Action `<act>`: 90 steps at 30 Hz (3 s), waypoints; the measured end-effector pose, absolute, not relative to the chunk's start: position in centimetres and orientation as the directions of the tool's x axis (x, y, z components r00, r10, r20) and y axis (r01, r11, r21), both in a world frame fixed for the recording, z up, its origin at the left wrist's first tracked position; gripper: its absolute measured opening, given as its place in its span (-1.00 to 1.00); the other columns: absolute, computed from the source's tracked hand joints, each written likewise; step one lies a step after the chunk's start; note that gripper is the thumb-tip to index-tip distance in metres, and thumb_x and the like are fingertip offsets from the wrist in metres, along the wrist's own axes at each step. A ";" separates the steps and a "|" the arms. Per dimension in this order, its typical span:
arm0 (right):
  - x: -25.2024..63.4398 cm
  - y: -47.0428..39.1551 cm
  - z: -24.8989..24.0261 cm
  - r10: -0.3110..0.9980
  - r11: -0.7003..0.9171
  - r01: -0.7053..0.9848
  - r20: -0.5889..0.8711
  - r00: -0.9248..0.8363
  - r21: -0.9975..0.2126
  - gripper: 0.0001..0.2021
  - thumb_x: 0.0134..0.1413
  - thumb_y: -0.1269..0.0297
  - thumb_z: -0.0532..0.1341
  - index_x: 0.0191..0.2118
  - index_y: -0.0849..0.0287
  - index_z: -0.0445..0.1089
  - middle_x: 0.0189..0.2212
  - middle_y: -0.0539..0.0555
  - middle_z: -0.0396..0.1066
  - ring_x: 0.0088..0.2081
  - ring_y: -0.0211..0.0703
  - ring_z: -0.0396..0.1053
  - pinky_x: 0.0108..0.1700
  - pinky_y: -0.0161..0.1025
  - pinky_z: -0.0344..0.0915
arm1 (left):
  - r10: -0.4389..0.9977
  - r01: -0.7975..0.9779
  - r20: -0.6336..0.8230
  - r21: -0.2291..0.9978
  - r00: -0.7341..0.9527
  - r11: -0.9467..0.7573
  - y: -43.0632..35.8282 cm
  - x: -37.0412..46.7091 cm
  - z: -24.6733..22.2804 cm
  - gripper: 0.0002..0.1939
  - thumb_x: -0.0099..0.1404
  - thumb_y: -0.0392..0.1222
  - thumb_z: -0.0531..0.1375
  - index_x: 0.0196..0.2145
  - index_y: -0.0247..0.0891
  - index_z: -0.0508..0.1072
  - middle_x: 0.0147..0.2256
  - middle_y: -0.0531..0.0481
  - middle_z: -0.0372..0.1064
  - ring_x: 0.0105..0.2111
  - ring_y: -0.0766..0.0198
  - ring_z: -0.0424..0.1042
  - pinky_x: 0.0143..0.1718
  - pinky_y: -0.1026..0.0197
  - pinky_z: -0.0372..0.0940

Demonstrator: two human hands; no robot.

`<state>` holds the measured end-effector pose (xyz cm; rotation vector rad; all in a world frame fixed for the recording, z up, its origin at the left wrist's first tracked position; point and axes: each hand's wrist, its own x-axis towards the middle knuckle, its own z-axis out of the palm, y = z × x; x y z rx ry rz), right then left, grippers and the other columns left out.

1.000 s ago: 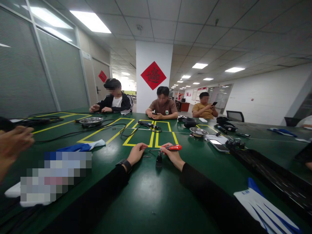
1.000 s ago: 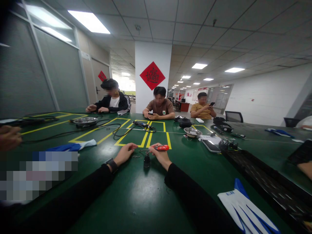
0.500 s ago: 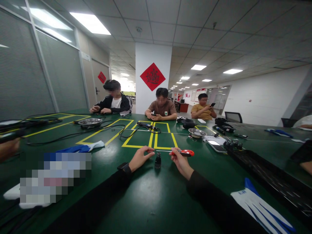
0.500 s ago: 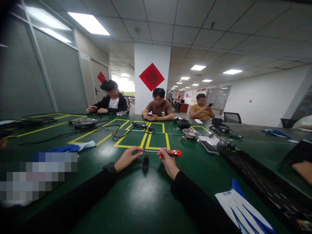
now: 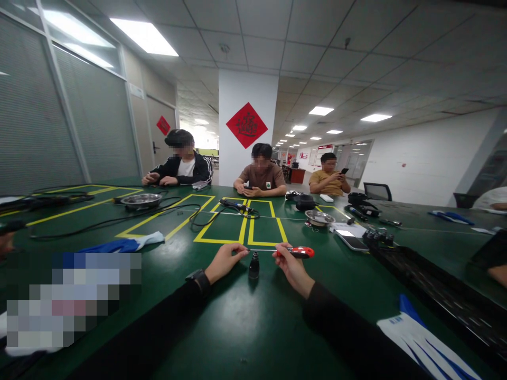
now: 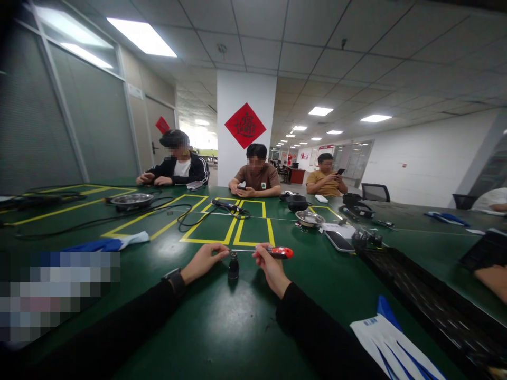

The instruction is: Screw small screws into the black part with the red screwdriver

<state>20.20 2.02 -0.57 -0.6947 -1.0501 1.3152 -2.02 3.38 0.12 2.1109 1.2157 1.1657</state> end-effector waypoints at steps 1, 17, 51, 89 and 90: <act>20.2 2.0 -0.6 0.974 0.171 -0.425 0.218 -0.065 -0.889 -0.78 -0.14 0.20 0.31 -0.38 0.18 0.33 -0.56 -0.04 0.38 -0.53 -0.35 0.29 -0.46 -0.39 0.21 | 0.857 0.485 0.446 0.707 0.259 -0.515 3.3 -2.0 0.2 -0.64 0.16 0.04 0.11 -0.36 -0.32 0.50 -0.38 -0.06 0.48 -0.34 0.18 0.40 -0.25 0.20 0.24; 21.1 1.3 0.3 0.824 0.561 0.228 0.511 -0.244 -0.796 -0.80 0.07 0.13 0.14 -0.32 0.16 0.31 -0.42 0.02 0.37 -0.40 -0.24 0.32 -0.30 -0.28 0.23 | 0.860 0.536 0.498 0.699 0.108 -0.472 3.2 -2.4 0.0 -0.70 0.26 -0.01 -0.02 -0.36 -0.27 0.36 -0.39 -0.01 0.40 -0.34 0.21 0.37 -0.25 0.20 0.21; 18.1 -2.6 2.0 0.505 0.813 0.517 0.767 -0.397 -0.268 -0.85 0.14 0.23 0.10 -0.35 0.14 0.37 -0.43 0.06 0.39 -0.37 -0.18 0.31 -0.26 -0.25 0.17 | 0.699 0.540 0.656 0.492 0.285 -0.682 -2.3 1.8 0.9 -0.73 0.36 -0.12 -0.15 -0.41 -0.23 0.22 -0.49 0.05 0.21 -0.45 0.29 0.23 -0.36 0.27 0.13; 19.1 -1.0 2.4 0.537 0.753 0.656 0.536 -0.651 0.043 -0.95 0.07 0.34 0.16 -0.36 0.17 0.35 -0.41 0.04 0.38 -0.34 -0.21 0.29 -0.31 -0.31 0.12 | 0.766 0.073 0.316 0.902 0.560 -0.426 0.6 0.4 -0.3 -0.61 0.07 -0.28 0.24 -0.10 -0.35 0.38 -0.11 -0.16 0.40 -0.11 0.16 0.39 0.03 0.04 0.21; 19.0 -1.1 2.6 0.520 0.754 0.651 0.524 -0.675 0.088 -0.94 0.08 0.34 0.15 -0.36 0.18 0.35 -0.41 0.04 0.38 -0.34 -0.20 0.29 -0.31 -0.30 0.12 | 0.765 0.066 0.319 0.903 0.560 -0.425 0.6 0.4 -0.3 -0.61 0.07 -0.28 0.24 -0.10 -0.36 0.38 -0.12 -0.16 0.41 -0.11 0.16 0.40 0.03 0.04 0.21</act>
